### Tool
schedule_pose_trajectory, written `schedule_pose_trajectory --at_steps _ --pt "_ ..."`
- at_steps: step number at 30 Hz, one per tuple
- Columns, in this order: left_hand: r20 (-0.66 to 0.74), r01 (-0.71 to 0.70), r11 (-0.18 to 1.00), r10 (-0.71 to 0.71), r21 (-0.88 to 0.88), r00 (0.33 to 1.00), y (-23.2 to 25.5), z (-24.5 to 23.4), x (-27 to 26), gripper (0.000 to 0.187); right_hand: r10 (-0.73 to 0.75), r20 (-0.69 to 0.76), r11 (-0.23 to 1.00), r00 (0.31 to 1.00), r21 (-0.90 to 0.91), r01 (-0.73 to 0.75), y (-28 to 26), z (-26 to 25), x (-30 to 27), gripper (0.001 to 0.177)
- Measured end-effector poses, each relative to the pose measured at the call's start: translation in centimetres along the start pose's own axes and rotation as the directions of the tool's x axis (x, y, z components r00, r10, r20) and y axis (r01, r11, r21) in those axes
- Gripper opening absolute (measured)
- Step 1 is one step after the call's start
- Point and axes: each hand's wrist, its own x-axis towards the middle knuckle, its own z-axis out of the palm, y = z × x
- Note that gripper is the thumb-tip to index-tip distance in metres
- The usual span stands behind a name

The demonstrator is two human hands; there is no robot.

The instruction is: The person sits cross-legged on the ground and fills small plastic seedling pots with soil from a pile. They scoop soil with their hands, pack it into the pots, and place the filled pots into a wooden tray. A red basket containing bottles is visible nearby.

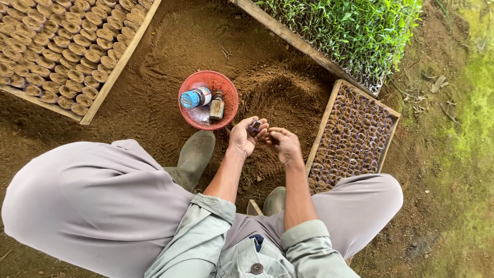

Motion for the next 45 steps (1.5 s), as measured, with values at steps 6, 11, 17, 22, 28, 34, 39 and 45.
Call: schedule_pose_trajectory --at_steps 6,11,17,22,28,34,39,45 --pt "0.043 -0.005 1.000 0.004 0.027 0.999 -0.6 0.4 0.2 0.019 -0.117 0.099 0.993 0.988 -0.009 0.118 -6.7 0.4 -3.8 0.017" --pt "0.045 -0.003 0.998 0.000 0.063 0.999 -1.7 -0.5 2.2 0.018 -0.164 0.149 0.967 0.975 -0.171 0.189 -8.5 3.6 -5.6 0.019" --pt "0.048 -0.024 0.994 0.018 0.111 0.999 -2.1 -1.7 3.7 0.018 -0.159 0.161 0.918 0.974 -0.339 0.206 -7.7 4.6 -5.4 0.022" --pt "0.056 -0.040 0.992 0.033 0.122 0.998 -2.1 -1.8 4.1 0.019 -0.149 0.182 0.906 0.972 -0.368 0.208 -7.6 4.6 -5.4 0.025" --pt "0.051 -0.039 0.993 0.034 0.107 0.998 -1.7 -0.9 2.7 0.021 -0.155 0.161 0.883 0.975 -0.420 0.210 -8.0 5.3 -6.3 0.024" --pt "0.045 -0.026 0.996 0.022 0.085 0.999 -1.7 -0.8 2.1 0.019 -0.191 0.152 0.900 0.970 -0.368 0.235 -7.8 5.7 -6.3 0.026" --pt "0.053 -0.056 0.991 0.050 0.123 0.997 -1.8 -0.9 2.4 0.018 -0.182 0.243 0.887 0.953 -0.378 0.266 -8.7 7.1 -7.9 0.026" --pt "0.073 -0.036 0.994 0.028 0.105 0.997 -0.9 0.2 0.4 0.019 -0.318 0.194 0.812 0.928 -0.449 0.373 -7.7 5.0 -6.4 0.019"
